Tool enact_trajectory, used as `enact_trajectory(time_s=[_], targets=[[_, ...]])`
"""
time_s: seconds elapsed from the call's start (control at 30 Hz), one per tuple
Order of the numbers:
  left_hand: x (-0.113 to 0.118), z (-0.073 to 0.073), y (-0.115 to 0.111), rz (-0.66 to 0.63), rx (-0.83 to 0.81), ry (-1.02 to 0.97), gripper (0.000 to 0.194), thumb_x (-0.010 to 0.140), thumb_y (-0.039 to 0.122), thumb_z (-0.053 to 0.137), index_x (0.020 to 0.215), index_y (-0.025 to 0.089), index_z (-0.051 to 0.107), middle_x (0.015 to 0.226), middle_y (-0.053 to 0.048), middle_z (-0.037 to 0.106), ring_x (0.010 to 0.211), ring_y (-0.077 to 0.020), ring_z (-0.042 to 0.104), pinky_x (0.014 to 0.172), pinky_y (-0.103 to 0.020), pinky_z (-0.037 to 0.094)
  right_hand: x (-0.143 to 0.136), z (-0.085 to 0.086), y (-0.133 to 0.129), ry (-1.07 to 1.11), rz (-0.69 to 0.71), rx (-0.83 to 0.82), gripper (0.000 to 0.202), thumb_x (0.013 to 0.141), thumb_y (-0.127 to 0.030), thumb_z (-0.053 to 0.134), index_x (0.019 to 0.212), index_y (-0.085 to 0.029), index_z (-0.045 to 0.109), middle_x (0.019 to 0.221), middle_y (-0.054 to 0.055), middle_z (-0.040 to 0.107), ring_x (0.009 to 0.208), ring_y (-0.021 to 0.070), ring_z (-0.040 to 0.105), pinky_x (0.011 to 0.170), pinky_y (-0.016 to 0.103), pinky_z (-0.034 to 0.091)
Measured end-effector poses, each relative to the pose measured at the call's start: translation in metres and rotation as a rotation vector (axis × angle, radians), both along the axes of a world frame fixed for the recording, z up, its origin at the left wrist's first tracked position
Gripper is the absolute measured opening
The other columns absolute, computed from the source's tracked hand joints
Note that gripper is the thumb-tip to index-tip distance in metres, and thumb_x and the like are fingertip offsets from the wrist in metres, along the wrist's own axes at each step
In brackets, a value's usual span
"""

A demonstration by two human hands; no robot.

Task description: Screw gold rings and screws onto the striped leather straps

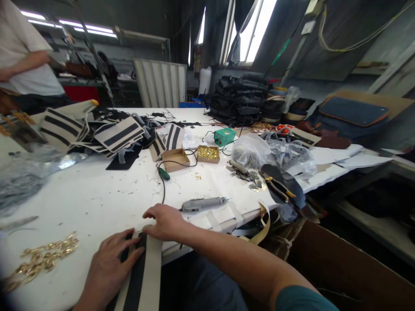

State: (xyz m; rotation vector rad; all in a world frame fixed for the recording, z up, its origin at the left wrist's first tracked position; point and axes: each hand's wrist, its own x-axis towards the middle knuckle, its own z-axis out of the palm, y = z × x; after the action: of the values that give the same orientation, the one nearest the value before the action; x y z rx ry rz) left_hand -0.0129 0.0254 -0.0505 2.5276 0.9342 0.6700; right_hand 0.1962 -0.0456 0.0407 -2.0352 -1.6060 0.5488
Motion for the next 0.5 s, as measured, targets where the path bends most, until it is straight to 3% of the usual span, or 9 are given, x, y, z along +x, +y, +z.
enact_trajectory(time_s=[0.1,0.2,0.33,0.5], targets=[[0.000,-0.003,0.001,0.000,-0.021,0.004,0.033,0.089,0.054,0.064,0.107,0.033,0.082,0.134,-0.003,0.072,0.127,-0.0334,0.058,0.108,-0.054,0.049,0.046,0.013,-0.012,-0.048,-0.170,0.048,0.021,0.089,-0.040,0.072,0.105,-0.028,0.079,0.097,-0.002,0.079,0.086,0.0142,0.071,0.076,0.024,0.051],[0.000,-0.009,0.002,0.001,-0.029,-0.018,0.035,0.088,0.058,0.064,0.107,0.033,0.082,0.133,-0.003,0.072,0.127,-0.0335,0.058,0.108,-0.055,0.049,0.114,0.022,-0.028,-0.135,-0.319,0.021,0.015,0.091,-0.031,0.069,0.097,-0.024,0.081,0.093,0.001,0.080,0.084,0.0163,0.071,0.074,0.025,0.051],[-0.001,-0.018,0.006,0.008,-0.020,-0.024,0.036,0.087,0.060,0.066,0.107,0.034,0.082,0.134,-0.002,0.072,0.128,-0.0335,0.058,0.109,-0.055,0.050,0.195,0.019,-0.046,-0.240,-0.478,-0.033,0.017,0.087,-0.021,0.071,0.101,-0.018,0.081,0.094,0.006,0.080,0.086,0.0204,0.071,0.078,0.029,0.050],[-0.003,-0.028,0.012,0.009,0.026,-0.046,0.035,0.084,0.062,0.069,0.104,0.037,0.083,0.132,0.000,0.073,0.126,-0.0335,0.060,0.106,-0.055,0.053,0.237,0.001,-0.037,-0.285,-0.495,-0.080,0.027,0.088,-0.028,0.073,0.114,-0.024,0.080,0.102,0.003,0.081,0.090,0.0188,0.072,0.079,0.026,0.050]])
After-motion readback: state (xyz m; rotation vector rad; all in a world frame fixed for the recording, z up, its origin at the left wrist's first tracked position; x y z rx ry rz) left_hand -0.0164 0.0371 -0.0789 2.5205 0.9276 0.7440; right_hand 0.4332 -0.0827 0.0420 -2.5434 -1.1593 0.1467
